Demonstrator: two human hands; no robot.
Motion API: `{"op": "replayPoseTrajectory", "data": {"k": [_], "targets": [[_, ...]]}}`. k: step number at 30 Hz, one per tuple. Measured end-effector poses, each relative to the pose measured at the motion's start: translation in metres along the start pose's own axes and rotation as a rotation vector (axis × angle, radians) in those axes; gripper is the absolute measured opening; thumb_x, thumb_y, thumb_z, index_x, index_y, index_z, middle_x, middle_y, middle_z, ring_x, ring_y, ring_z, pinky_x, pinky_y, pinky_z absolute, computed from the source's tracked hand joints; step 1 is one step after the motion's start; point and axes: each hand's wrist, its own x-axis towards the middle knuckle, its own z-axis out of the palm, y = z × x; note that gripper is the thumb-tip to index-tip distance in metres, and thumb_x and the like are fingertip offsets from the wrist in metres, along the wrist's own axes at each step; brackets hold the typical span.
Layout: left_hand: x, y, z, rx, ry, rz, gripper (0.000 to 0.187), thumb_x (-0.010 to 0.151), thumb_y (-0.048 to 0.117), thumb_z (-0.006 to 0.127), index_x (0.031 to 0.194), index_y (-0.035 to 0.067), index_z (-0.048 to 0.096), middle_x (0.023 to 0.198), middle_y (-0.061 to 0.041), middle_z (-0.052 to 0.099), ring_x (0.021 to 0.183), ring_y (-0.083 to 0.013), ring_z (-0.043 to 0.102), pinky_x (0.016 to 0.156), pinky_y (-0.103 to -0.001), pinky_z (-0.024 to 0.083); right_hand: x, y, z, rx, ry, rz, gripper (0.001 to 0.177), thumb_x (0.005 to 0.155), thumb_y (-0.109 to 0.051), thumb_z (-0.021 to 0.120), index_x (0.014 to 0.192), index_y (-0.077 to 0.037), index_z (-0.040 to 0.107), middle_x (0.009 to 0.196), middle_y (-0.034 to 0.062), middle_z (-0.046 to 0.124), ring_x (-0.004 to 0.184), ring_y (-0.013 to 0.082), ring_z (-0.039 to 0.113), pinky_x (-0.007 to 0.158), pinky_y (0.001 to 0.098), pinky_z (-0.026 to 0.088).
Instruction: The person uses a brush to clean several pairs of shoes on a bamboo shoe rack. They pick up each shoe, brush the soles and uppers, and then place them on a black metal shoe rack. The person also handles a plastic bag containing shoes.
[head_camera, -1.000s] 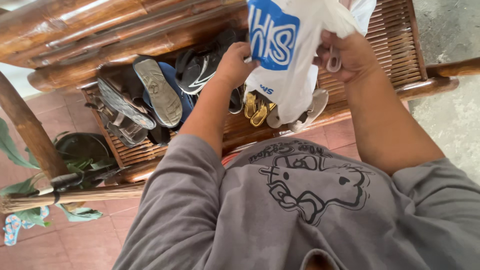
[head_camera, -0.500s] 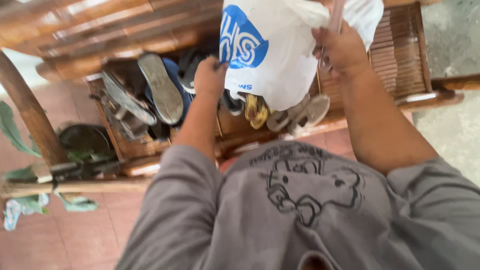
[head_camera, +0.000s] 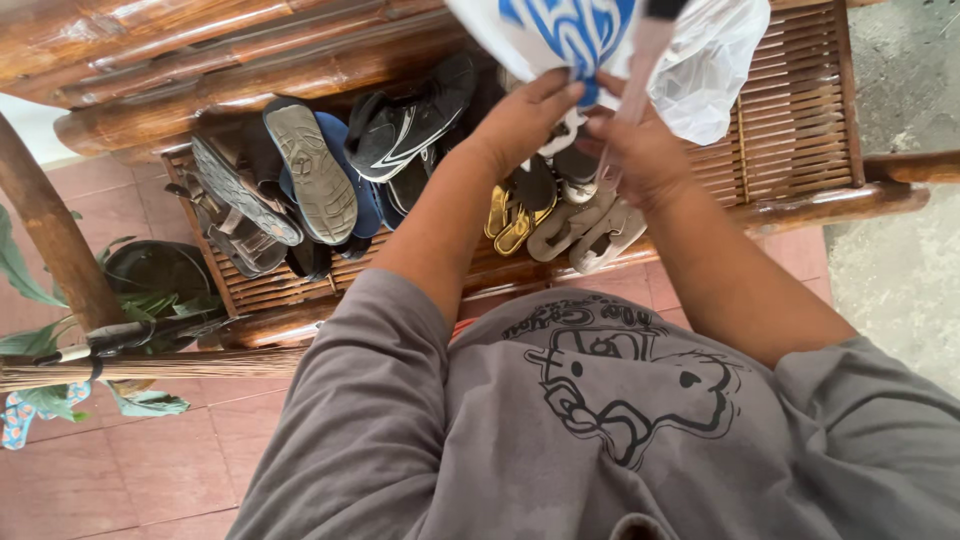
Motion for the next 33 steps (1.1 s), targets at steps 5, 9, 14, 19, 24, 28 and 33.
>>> {"op": "replayPoseTrajectory", "data": {"k": [5, 9, 14, 19, 24, 28, 33], "targets": [[-0.006, 0.011, -0.010, -0.146, -0.190, -0.020, 0.064, 0.096, 0.057, 0.048, 0.143, 0.016, 0.060, 0.146, -0.008, 0.063, 0.138, -0.0239, 0.058, 0.112, -0.043, 0.041, 0.013, 0.023, -0.014, -0.088, 0.077, -0.117, 0.045, 0.095, -0.002, 0.063, 0.140, -0.001, 0.058, 0.121, 0.0111, 0.065, 0.106, 0.0183, 0.066, 0.096, 0.0313, 0.057], [-0.017, -0.002, -0.031, -0.290, -0.189, 0.054, 0.067, 0.097, 0.059, 0.040, 0.150, 0.019, 0.050, 0.158, -0.002, 0.049, 0.142, -0.0262, 0.053, 0.116, -0.043, 0.034, 0.022, 0.030, -0.046, -0.158, 0.244, -0.081, 0.039, 0.093, -0.003, 0.062, 0.132, 0.003, 0.063, 0.114, 0.0124, 0.070, 0.102, 0.0191, 0.069, 0.093, 0.0300, 0.057], [-0.033, -0.044, -0.055, -0.519, 0.115, -0.101, 0.065, 0.098, 0.053, 0.043, 0.152, 0.017, 0.045, 0.161, -0.006, 0.046, 0.144, -0.0292, 0.050, 0.121, -0.048, 0.031, 0.033, 0.029, -0.095, -0.161, 0.474, -0.109, 0.046, 0.093, -0.005, 0.063, 0.138, -0.001, 0.058, 0.123, 0.0115, 0.066, 0.102, 0.0191, 0.064, 0.091, 0.0296, 0.056], [-0.041, -0.136, -0.061, -0.624, 0.308, -0.317, 0.061, 0.101, 0.049, 0.037, 0.153, 0.016, 0.042, 0.161, -0.008, 0.044, 0.141, -0.0296, 0.050, 0.118, -0.049, 0.030, 0.037, 0.035, -0.127, -0.269, 0.504, 0.038, 0.054, 0.091, -0.007, 0.060, 0.144, -0.008, 0.055, 0.129, 0.0039, 0.064, 0.099, 0.0158, 0.060, 0.086, 0.0298, 0.054], [-0.054, -0.242, -0.053, -0.831, 0.565, -0.448, 0.052, 0.105, 0.042, 0.043, 0.146, 0.011, 0.050, 0.152, -0.014, 0.055, 0.122, -0.0297, 0.059, 0.087, -0.038, 0.049, 0.026, 0.070, -0.116, -0.393, 0.482, 0.243, 0.051, 0.093, -0.009, 0.060, 0.144, -0.009, 0.059, 0.119, 0.0106, 0.065, 0.093, 0.0203, 0.061, 0.082, 0.0315, 0.054], [-0.074, -0.279, -0.042, -0.835, 0.628, -0.546, 0.044, 0.107, 0.033, 0.050, 0.144, 0.009, 0.053, 0.140, -0.015, 0.061, 0.116, -0.0267, 0.062, 0.080, -0.033, 0.055, 0.016, 0.096, -0.097, -0.324, 0.281, 0.294, 0.045, 0.094, -0.007, 0.057, 0.138, -0.005, 0.056, 0.114, 0.0098, 0.068, 0.090, 0.0184, 0.070, 0.077, 0.0314, 0.057], [-0.101, -0.277, -0.034, -0.650, 0.594, -0.659, 0.044, 0.102, 0.035, 0.050, 0.140, 0.014, 0.053, 0.131, -0.005, 0.067, 0.112, -0.0255, 0.064, 0.071, -0.032, 0.044, 0.002, 0.125, -0.078, -0.449, 0.144, 0.517, 0.034, 0.098, -0.013, 0.055, 0.132, -0.009, 0.058, 0.091, 0.0081, 0.071, 0.057, 0.0152, 0.058, 0.053, 0.0280, 0.051]]}}
